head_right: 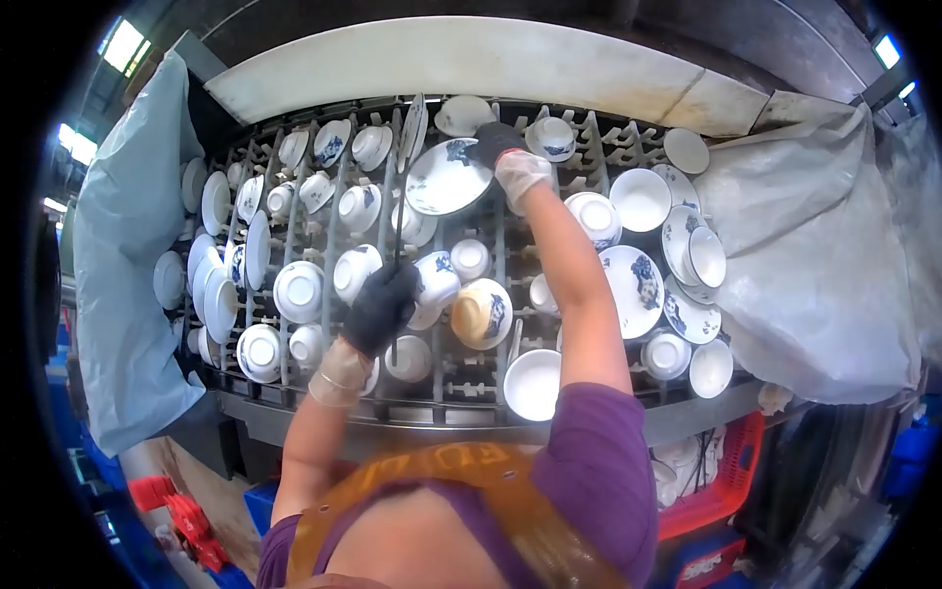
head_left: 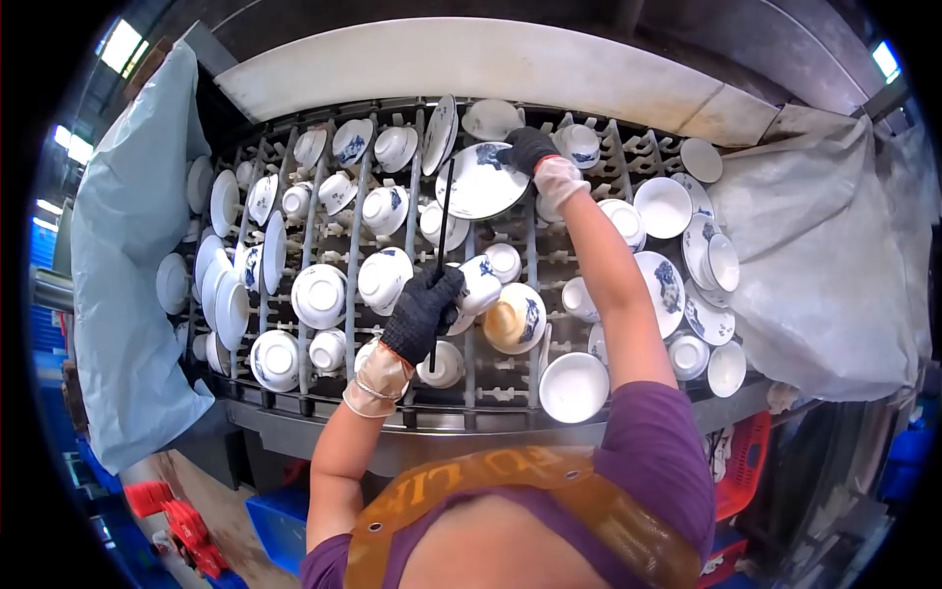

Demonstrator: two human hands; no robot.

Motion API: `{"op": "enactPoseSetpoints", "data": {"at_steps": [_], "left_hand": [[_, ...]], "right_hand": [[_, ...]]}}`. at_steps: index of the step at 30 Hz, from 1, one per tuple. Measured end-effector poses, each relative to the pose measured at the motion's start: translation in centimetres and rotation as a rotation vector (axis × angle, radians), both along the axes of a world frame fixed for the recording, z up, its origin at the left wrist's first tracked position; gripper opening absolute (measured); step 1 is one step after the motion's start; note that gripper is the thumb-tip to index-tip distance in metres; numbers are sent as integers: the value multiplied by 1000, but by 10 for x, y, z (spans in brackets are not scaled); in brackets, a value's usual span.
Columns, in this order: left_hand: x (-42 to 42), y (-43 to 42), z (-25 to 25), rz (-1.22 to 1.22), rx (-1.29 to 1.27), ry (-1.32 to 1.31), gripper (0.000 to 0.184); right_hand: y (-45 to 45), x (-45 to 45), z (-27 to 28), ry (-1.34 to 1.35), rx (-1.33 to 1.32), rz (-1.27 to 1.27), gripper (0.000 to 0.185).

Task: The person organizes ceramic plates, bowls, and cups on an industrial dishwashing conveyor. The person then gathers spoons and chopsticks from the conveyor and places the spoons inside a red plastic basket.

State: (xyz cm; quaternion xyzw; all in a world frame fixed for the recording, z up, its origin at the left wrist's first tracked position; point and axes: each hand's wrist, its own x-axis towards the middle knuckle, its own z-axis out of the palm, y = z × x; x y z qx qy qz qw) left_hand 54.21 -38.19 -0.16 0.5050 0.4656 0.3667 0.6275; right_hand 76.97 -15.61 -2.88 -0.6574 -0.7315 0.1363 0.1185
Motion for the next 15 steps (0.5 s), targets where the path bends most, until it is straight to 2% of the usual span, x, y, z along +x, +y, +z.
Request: {"op": "enactPoseSetpoints", "data": {"at_steps": [1, 3, 4, 5, 6, 9, 10, 12, 13, 14, 15], "left_hand": [[1, -1, 5, 13, 21, 33, 23], [4, -6, 15, 31, 31, 65, 23], [6, -7, 21, 59, -99, -18, 22], [8, -6, 24, 86, -225, -103, 22], [10, -7, 24, 83, -228, -102, 22], [19, -8, 26, 0, -120, -44, 21], [22, -9, 26, -12, -114, -45, 21], [25, -13, 25, -16, 3, 48, 20], [23, -15, 25, -18, 79, 97, 20], [20, -19, 26, 10, 50, 61, 21], [16, -20, 25, 26, 55, 45, 21]], "right_hand": [[-2, 0, 19, -14, -1, 107, 43], [-27, -9, 53, 45, 202, -12, 34], [-38, -15, 66, 64, 315, -46, 30], [-41, -23, 67, 103, 478, -92, 17], [-51, -30, 80, 131, 443, -81, 17], [-60, -37, 48, 145, 452, 20, 20], [-62, -38, 36, 123, 365, -11, 26], [-54, -11, 29, 97, 300, 40, 35], [-60, 12, 37, 89, 353, 83, 32], [-63, 38, 35, 217, 346, -28, 32], [-70, 64, 39, 140, 401, -101, 34]]}}
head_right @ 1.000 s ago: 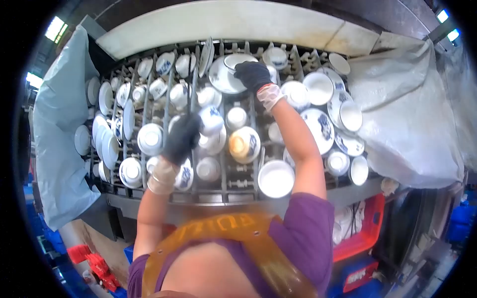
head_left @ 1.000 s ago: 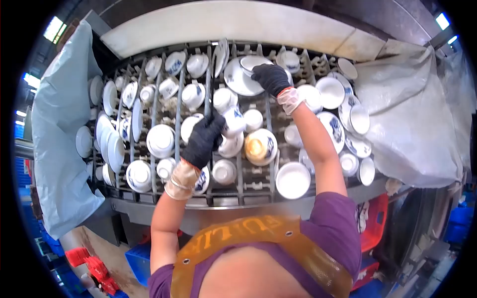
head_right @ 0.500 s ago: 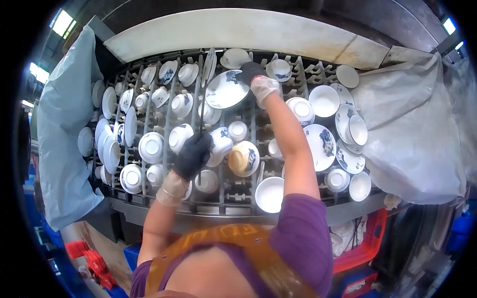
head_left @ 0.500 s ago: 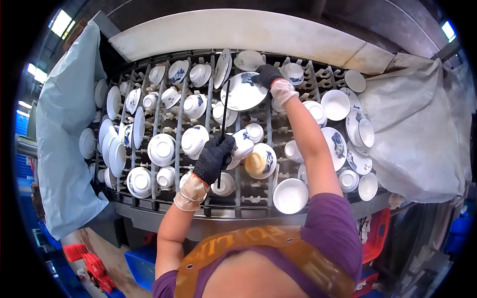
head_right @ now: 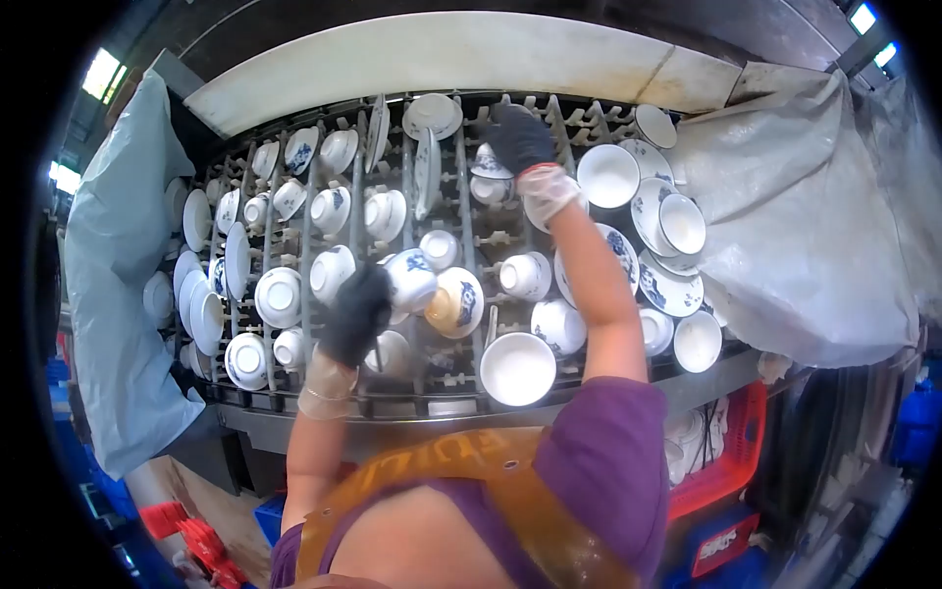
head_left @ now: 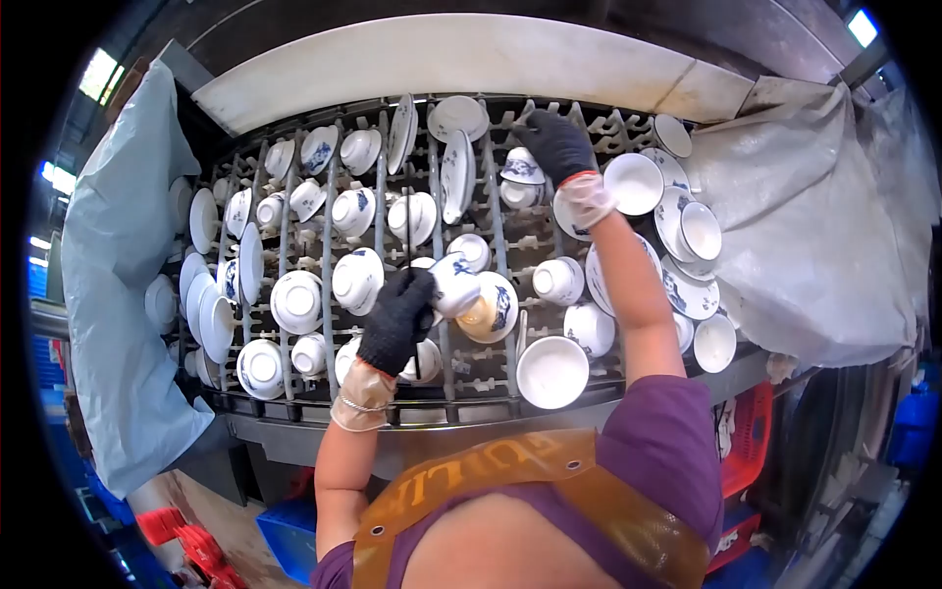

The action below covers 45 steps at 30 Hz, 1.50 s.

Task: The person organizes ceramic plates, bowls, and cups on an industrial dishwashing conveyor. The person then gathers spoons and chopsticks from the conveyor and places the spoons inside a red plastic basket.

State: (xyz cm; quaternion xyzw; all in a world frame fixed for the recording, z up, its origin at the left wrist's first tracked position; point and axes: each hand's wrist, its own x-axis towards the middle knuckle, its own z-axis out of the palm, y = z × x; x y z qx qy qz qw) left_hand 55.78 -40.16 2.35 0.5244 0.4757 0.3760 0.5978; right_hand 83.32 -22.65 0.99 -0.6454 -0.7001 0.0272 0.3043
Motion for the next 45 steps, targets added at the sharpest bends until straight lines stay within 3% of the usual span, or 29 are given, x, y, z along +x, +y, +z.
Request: {"op": "enactPoseSetpoints", "data": {"at_steps": [1, 3, 5, 6, 7, 9, 11, 12, 13, 15, 16, 17, 19, 21, 22, 23, 25, 26, 27, 29, 31, 32, 33, 35, 38, 39, 42, 45], "left_hand": [[-4, 0, -1, 17, 5, -18, 22], [-5, 2, 0, 54, -110, -62, 24], [4, 13, -6, 33, 74, 16, 25], [14, 18, 4, -20, 159, 84, 27], [19, 29, 6, -96, 21, 42, 28], [48, 49, 17, -210, -139, 69, 29], [66, 84, -21, -548, 238, 227, 30], [81, 98, -35, -627, 124, 244, 30], [100, 96, -4, -582, -102, 407, 30], [121, 121, -78, -289, 271, 414, 29], [128, 121, -70, -102, 571, 550, 32], [134, 126, -60, -41, 712, 713, 39], [145, 124, -26, -36, 748, 756, 52], [155, 137, -31, -123, 701, 904, 56], [161, 144, -38, -125, 743, 963, 57], [167, 150, -39, -124, 792, 1021, 58], [172, 165, -37, -184, 811, 1007, 54], [171, 166, -42, -250, 810, 995, 50], [173, 170, -45, -253, 880, 986, 49], [177, 171, -35, -316, 803, 1087, 49], [178, 171, -35, -334, 809, 1140, 52], [179, 171, -35, -348, 814, 1184, 54], [179, 170, -36, -346, 814, 1188, 54], [178, 166, -37, -364, 872, 1198, 63], [174, 165, -31, -445, 925, 1285, 68], [174, 166, -26, -439, 936, 1290, 68], [173, 164, -17, -576, 719, 1367, 66], [170, 162, -14, -547, 787, 1361, 65]], "right_hand": [[-15, 23, 4, 14, -43, -19, 38], [-30, 66, 2, -45, -483, 91, 46], [-47, 90, -22, -147, -441, 437, 51], [-52, 96, -38, -180, -388, 401, 60], [-67, 89, -16, -187, -476, 392, 70], [-64, 96, -22, -177, -480, 374, 75], [-46, 109, -40, -83, -511, 278, 70], [-43, 114, -41, -73, -535, 323, 68], [-40, 116, -37, -62, -558, 368, 66], [-43, 118, -25, -143, -479, 340, 54], [-46, 114, -13, -133, -289, 221, 46], [-51, 116, 3, -79, -192, 84, 40], [-47, 147, -15, -363, 254, -150, 32], [-33, 186, -21, -357, -506, -191, 39], [-12, 208, -50, -485, -535, -146, 31], [-18, 201, -39, -483, -536, -152, 31], [-29, 184, -20, -383, -167, -275, 18], [-40, 160, 2, -301, -56, -338, 18], [-38, 161, -11, -288, 256, -251, 22], [-34, 154, -28, -323, 314, -133, 29], [-33, 142, -48, -170, -319, 153, 41], [-38, 142, -73, 1, -258, 295, 52], [-51, 127, -50, -79, -370, 334, 52], [-54, 132, -48, 157, -503, 363, 56], [-67, 126, -25, 283, -590, 446, 62], [-80, 119, -6, 242, -526, 373, 51], [-88, 116, -10, 280, -508, 279, 58], [-89, 113, -21, 249, -494, 213, 64]]}}
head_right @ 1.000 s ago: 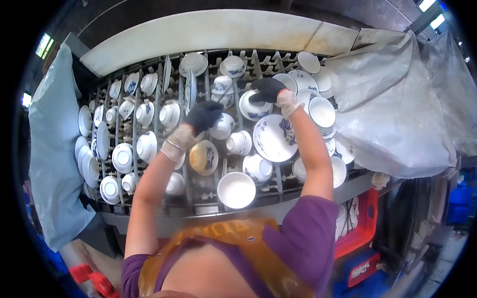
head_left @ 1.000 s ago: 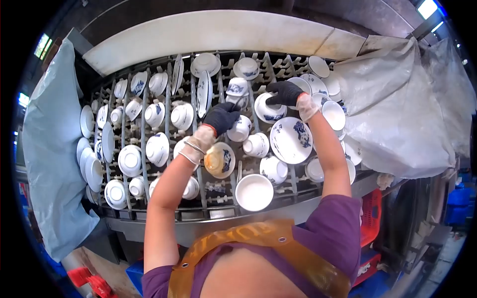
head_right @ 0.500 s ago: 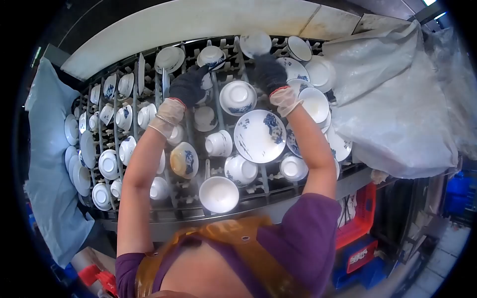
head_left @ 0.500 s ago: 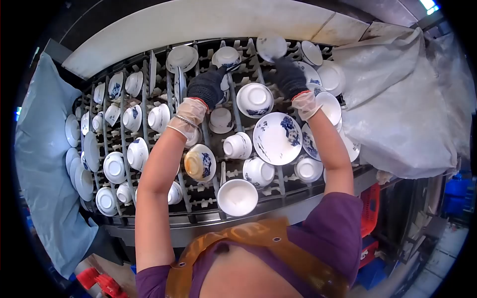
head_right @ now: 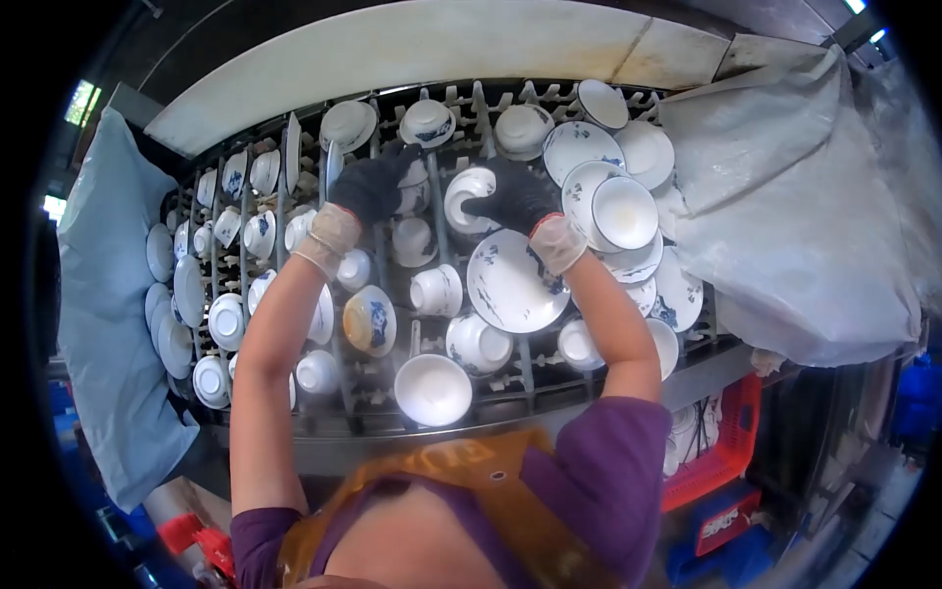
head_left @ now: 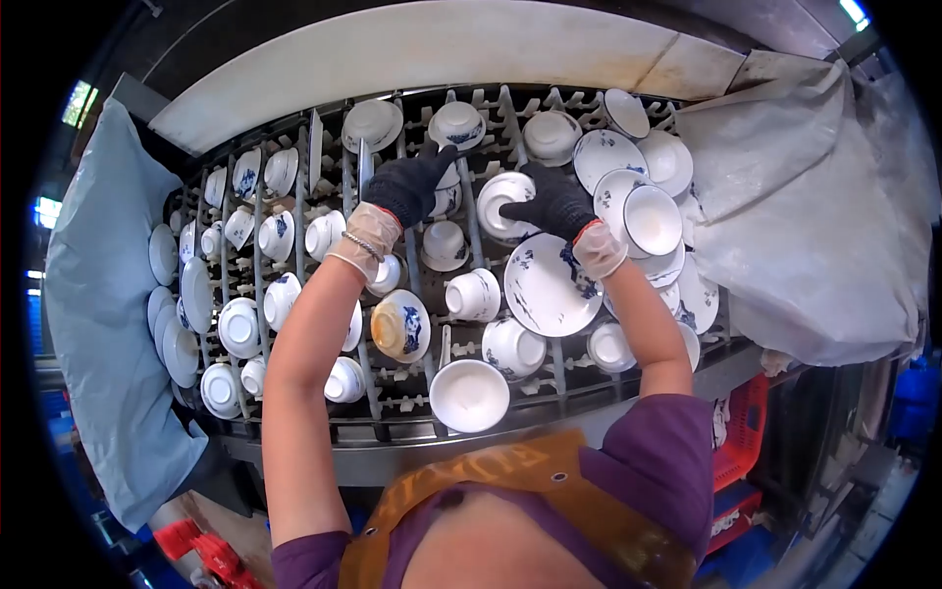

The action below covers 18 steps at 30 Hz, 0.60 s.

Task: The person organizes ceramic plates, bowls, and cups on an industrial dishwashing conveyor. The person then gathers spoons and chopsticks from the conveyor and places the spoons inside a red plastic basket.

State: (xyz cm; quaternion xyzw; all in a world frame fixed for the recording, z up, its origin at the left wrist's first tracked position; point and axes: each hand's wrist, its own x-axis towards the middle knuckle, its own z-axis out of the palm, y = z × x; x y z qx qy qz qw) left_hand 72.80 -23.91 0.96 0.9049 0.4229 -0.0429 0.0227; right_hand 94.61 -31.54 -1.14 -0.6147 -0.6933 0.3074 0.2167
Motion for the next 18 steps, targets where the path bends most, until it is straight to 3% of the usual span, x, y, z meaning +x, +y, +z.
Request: {"op": "enactPoseSetpoints", "data": {"at_steps": [2, 3, 4, 6, 8, 9, 12, 13, 14, 16, 18], "left_hand": [[0, 0, -5, -6, 14, -77, 64], [3, -1, -1, 9, 49, -152, 63], [5, -1, 4, 22, 86, -224, 62], [4, -7, 17, 69, 66, -293, 58], [-2, -13, 24, 55, 146, -602, 55], [-3, -14, 27, 35, 199, -659, 55], [-4, -17, 31, 82, 227, -790, 57], [-4, -14, 34, 75, 231, -790, 57], [-3, -10, 35, 99, 245, -808, 56], [-3, -5, 39, 126, 256, -826, 56], [-5, 5, 49, 273, 333, -705, 55]], "right_hand": [[-1, -3, -2, -44, 199, -7, 63], [1, -7, -6, -30, 154, -27, 64], [4, -10, -19, -61, 340, -17, 60], [16, -2, -23, 153, 389, -17, 62], [38, 14, -22, 275, 459, -186, 58], [54, 27, -14, 504, 408, -92, 53], [82, 34, -1, 501, 41, -320, 47], [103, 40, -31, 747, -175, -225, 44], [110, 33, -51, 832, -198, -166, 40], [115, 17, -58, 438, -165, -128, 48], [113, -2, -47, -100, 188, -207, 57]]}}
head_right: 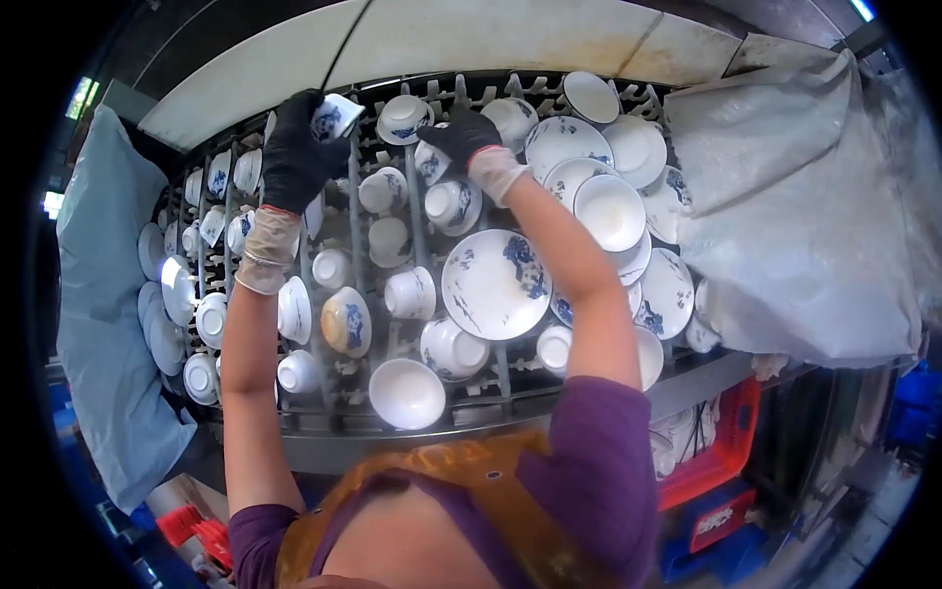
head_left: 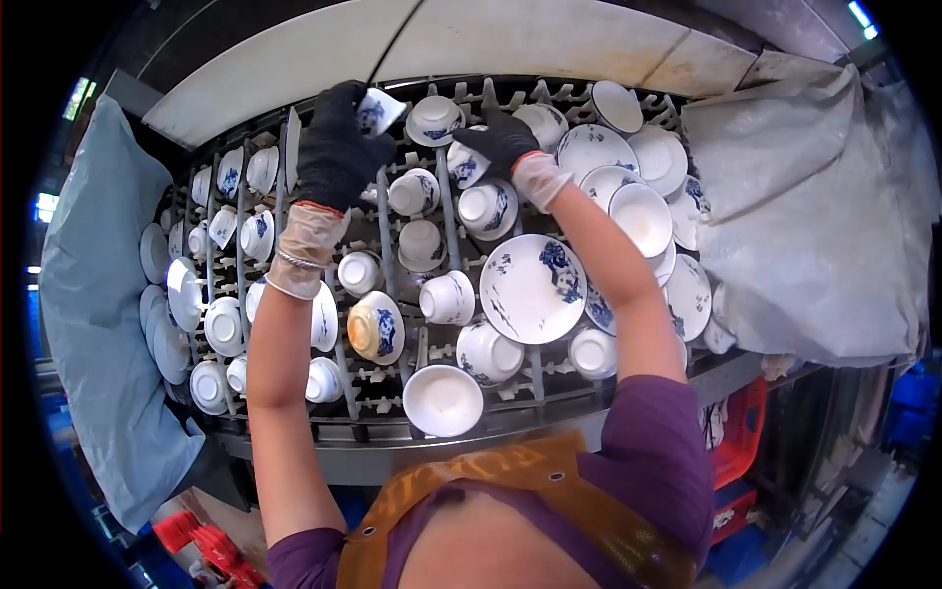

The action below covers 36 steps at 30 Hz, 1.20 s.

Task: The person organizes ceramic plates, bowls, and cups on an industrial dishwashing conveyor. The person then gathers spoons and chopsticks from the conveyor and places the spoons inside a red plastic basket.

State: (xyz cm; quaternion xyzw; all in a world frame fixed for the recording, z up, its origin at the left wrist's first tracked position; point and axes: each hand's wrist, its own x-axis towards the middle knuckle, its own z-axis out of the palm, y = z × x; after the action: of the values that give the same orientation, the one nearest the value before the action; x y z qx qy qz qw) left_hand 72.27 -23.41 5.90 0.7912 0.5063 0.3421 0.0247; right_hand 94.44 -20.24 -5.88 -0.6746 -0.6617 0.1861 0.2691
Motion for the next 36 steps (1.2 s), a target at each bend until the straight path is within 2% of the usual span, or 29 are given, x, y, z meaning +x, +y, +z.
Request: {"op": "enactPoseSetpoints", "data": {"at_steps": [1, 2, 5, 8, 9, 11, 14, 16, 18, 20, 21, 22, 23, 24, 25, 26, 27, 28, 29, 30, 31, 32, 33, 34, 35, 36], "left_hand": [[-3, 7, 1, 30, 70, 1, 54], [-6, 10, 3, 34, 76, 7, 54], [-8, 13, 16, 79, 128, -69, 54], [-1, 15, 14, 69, 94, -67, 54], [3, 22, 4, 47, 129, -85, 53], [15, 23, -1, 91, 98, -70, 53], [25, 28, -9, 131, 121, -58, 50], [30, 28, -17, 164, 106, -9, 50], [33, 42, -47, 174, 57, -33, 49], [31, 64, -87, 99, 75, 26, 47], [28, 57, -90, 69, -89, 60, 29], [26, 60, -99, 69, -97, 40, 29], [24, 64, -113, 57, -191, 106, 28], [27, 65, -123, 38, -283, 180, 27], [32, 62, -119, 73, -417, 201, 22], [39, 60, -120, 58, -418, 200, 22], [44, 56, -120, 35, -382, 114, 21], [47, 53, -118, 17, -342, 29, 21], [53, 48, -124, -31, -169, -31, 20], [61, 41, -118, -27, -178, -28, 20], [69, 27, -107, -142, -182, -90, 20], [78, 12, -97, -256, -188, -160, 21], [87, -3, -91, -316, -256, -224, 22], [91, -14, -90, -380, -273, -85, 25], [91, -30, -93, -483, -431, -180, 28], [90, -47, -95, -582, -579, -277, 32]], "right_hand": [[3, -8, 2, -259, 262, 26, 66], [12, -17, 7, -252, 268, 29, 66], [50, -30, 11, 1, -126, 67, 73], [76, -34, -3, 76, -150, 69, 87], [77, -36, 5, 73, -145, 72, 87], [65, -42, 26, 232, -288, 128, 87], [60, -41, 25, 385, 73, 24, 77], [63, -17, 29, 406, 46, -13, 73], [52, 7, 32, 20, 21, -37, 63], [30, 35, 34, -136, 201, -126, 43], [14, 50, 32, -176, 364, -209, 39], [6, 69, 27, -323, 565, -261, 38], [-1, 85, 22, -448, 511, -415, 33], [-5, 109, 6, -612, 597, -480, 32], [-7, 132, -10, -492, 409, -456, 33], [-4, 155, -24, -365, 227, -432, 35], [-2, 166, -16, -442, 301, -332, 35], [0, 175, -11, -441, 309, -339, 35], [4, 185, -5, -287, 389, -285, 35], [0, 185, 5, -131, 451, -226, 34], [6, 192, 3, 242, 416, -164, 36], [-6, 174, 27, 740, 256, -209, 37], [0, 182, 17, 734, 191, -205, 41], [10, 193, 5, 729, 134, -202, 45], [14, 203, -17, 728, 128, -204, 45], [20, 213, -42, 176, 41, -183, 49]]}}
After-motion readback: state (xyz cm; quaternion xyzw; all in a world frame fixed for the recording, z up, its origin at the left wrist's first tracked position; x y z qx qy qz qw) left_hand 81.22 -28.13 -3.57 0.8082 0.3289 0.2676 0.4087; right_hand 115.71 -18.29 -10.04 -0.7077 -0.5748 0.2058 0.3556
